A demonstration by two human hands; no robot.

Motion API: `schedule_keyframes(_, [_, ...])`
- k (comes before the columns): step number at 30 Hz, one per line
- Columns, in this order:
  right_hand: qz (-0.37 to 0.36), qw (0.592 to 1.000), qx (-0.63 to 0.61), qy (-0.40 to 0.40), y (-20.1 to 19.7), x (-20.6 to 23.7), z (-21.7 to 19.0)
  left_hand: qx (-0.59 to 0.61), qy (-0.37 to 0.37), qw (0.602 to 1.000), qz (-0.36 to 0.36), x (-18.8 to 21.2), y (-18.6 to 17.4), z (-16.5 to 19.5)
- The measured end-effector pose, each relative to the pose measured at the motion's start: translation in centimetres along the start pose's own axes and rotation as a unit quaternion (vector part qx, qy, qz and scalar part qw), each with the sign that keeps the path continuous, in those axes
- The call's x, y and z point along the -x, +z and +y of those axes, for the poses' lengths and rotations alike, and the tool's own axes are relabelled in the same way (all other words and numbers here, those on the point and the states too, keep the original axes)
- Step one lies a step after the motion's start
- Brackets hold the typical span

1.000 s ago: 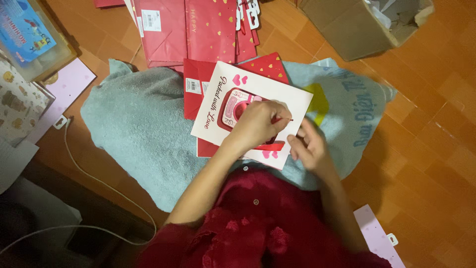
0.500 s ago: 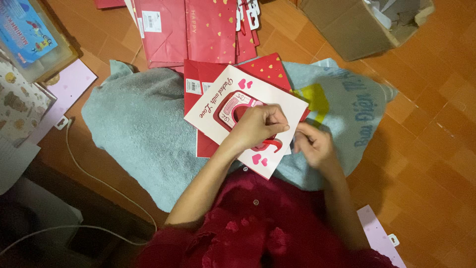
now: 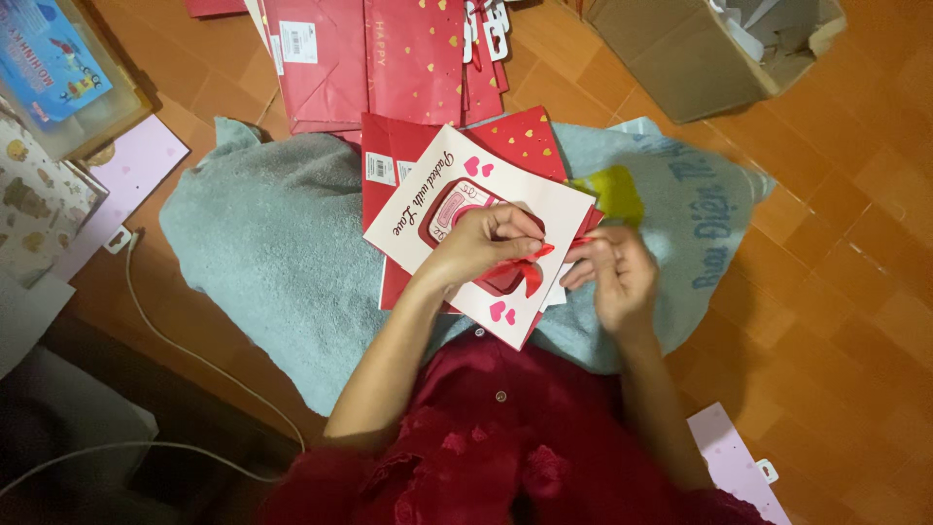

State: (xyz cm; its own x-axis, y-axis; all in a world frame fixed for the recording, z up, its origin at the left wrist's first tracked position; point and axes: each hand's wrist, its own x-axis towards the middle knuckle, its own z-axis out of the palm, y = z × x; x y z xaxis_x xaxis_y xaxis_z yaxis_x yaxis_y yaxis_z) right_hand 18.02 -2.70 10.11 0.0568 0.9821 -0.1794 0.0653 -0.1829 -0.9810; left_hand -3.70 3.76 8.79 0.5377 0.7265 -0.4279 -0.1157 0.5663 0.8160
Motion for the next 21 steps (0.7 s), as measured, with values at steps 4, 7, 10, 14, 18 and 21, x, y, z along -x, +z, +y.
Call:
schedule_keyframes(4, [0.055, 0.988, -0.141, 0.026, -0.1, 0.3, 1.0, 0.028, -0.011, 1.000, -0.002, -0.2, -0.5, -0.7])
schedule_keyframes(7, [0.043, 0.991, -0.121, 0.027, 0.1, 0.5, 1.8, 0.082, 0.005, 0.996, -0.018, -0.7, -0.8, -1.3])
schedule_keyframes(10, [-0.002, 0.999, -0.051, 0.005, 0.3, 0.7, 2.7, 0.101, 0.000, 0.995, -0.021, -0.9, -0.7, -1.7])
schedule_keyframes(14, [-0.005, 0.999, -0.051, -0.003, 0.3, 0.6, 3.7, 0.131, -0.020, 0.991, 0.005, -0.3, -0.8, -1.6])
schedule_keyframes(18, [0.005, 0.993, -0.111, -0.040, 0.5, 0.2, 4.0, 0.183, -0.015, 0.983, 0.011, -0.3, -1.1, -1.6])
schedule_keyframes(21, [0.027, 0.993, -0.112, -0.025, 0.4, 0.2, 3.8, 0.222, 0.010, 0.974, 0.041, -0.7, -1.2, -2.1])
